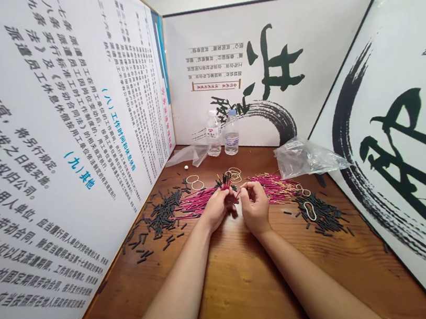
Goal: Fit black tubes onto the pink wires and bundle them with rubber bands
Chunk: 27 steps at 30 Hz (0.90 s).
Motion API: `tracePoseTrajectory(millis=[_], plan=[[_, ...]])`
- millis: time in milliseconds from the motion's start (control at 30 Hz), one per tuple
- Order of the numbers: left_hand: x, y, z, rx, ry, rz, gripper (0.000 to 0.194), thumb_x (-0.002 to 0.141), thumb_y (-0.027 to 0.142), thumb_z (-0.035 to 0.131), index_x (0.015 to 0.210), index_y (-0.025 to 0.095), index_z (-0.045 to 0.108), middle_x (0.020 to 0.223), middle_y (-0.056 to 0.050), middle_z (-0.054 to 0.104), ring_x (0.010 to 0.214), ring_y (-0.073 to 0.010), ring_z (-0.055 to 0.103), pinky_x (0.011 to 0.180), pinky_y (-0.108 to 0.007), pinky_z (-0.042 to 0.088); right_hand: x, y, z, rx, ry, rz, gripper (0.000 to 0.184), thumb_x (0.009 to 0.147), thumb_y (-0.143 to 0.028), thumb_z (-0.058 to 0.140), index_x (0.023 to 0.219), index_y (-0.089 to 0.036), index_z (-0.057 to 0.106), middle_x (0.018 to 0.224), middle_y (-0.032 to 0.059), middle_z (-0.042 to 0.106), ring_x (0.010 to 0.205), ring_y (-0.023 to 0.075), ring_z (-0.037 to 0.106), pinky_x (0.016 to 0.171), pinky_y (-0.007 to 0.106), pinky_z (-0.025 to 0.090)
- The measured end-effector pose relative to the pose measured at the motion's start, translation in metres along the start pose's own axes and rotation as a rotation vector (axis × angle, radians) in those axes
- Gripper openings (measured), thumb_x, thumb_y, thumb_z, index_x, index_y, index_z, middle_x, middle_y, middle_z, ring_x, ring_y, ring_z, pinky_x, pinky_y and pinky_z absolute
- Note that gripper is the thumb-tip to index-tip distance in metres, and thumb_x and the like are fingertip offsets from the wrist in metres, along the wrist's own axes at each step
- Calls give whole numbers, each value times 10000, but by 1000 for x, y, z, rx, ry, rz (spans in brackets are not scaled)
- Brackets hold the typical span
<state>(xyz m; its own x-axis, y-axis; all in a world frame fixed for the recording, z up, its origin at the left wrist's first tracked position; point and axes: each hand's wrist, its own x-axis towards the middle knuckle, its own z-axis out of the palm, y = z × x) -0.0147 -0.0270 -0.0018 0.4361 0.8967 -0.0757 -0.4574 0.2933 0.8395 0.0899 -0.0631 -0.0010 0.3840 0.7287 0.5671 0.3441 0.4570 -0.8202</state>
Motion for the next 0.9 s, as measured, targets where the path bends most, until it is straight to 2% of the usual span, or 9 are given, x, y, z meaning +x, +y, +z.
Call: tracePoseTrajectory(millis=[100, 233, 333, 433, 567, 700, 900], plan=[[1, 0, -1, -36, -13, 3, 122, 779, 277, 523, 765, 162, 487, 726, -43, 604, 659, -130, 576, 596, -239, 448, 1, 2, -2, -19, 10, -9, 124, 876, -301, 476, 814, -197, 503, 756, 4, 503, 682, 145, 492, 647, 281, 418], [1, -1, 0, -58, -45, -2, 132, 763, 271, 548, 739, 154, 491, 701, -40, 609, 654, -128, 578, 641, -253, 447, 0, 6, -2, -22, -32, -5, 134, 874, -308, 478, 796, -201, 498, 746, 1, 496, 680, 146, 487, 645, 281, 416], [0, -2, 0, -47, -79, 14, 136, 762, 272, 554, 748, 154, 488, 630, 6, 531, 551, -91, 500, 558, -223, 401, -2, 8, 0, -29, -103, 33, 139, 871, -332, 506, 849, -198, 534, 760, 9, 545, 681, 150, 518, 647, 283, 435], [-1, -2, 0, -26, -112, -27, 152, 777, 288, 562, 796, 169, 470, 558, 69, 380, 439, -57, 356, 464, -197, 310, -2, 8, 0, -77, -136, 41, 162, 867, -345, 528, 887, -190, 572, 817, 29, 595, 716, 155, 550, 671, 285, 449], [-1, 3, -3, -80, -77, -8, 158, 807, 310, 541, 815, 168, 474, 547, 93, 253, 406, -40, 231, 432, -185, 245, 1, 9, -1, -165, -153, -8, 195, 890, -331, 479, 878, -180, 603, 870, 46, 621, 783, 163, 564, 716, 283, 443], [-1, 11, -6, -256, -15, 77, 175, 818, 325, 534, 787, 163, 475, 554, 84, 222, 421, -44, 219, 426, -182, 210, 2, 7, -2, -373, -341, -81, 147, 855, -275, 494, 793, -186, 594, 776, 22, 593, 692, 145, 528, 668, 264, 406], [-1, 16, -7, -330, 39, 79, 175, 801, 318, 547, 767, 171, 459, 550, 84, 209, 416, -47, 201, 415, -178, 188, 1, 0, -9, -760, -575, -116, 37, 791, -212, 522, 798, -186, 547, 825, 45, 596, 805, 188, 539, 732, 288, 395]])
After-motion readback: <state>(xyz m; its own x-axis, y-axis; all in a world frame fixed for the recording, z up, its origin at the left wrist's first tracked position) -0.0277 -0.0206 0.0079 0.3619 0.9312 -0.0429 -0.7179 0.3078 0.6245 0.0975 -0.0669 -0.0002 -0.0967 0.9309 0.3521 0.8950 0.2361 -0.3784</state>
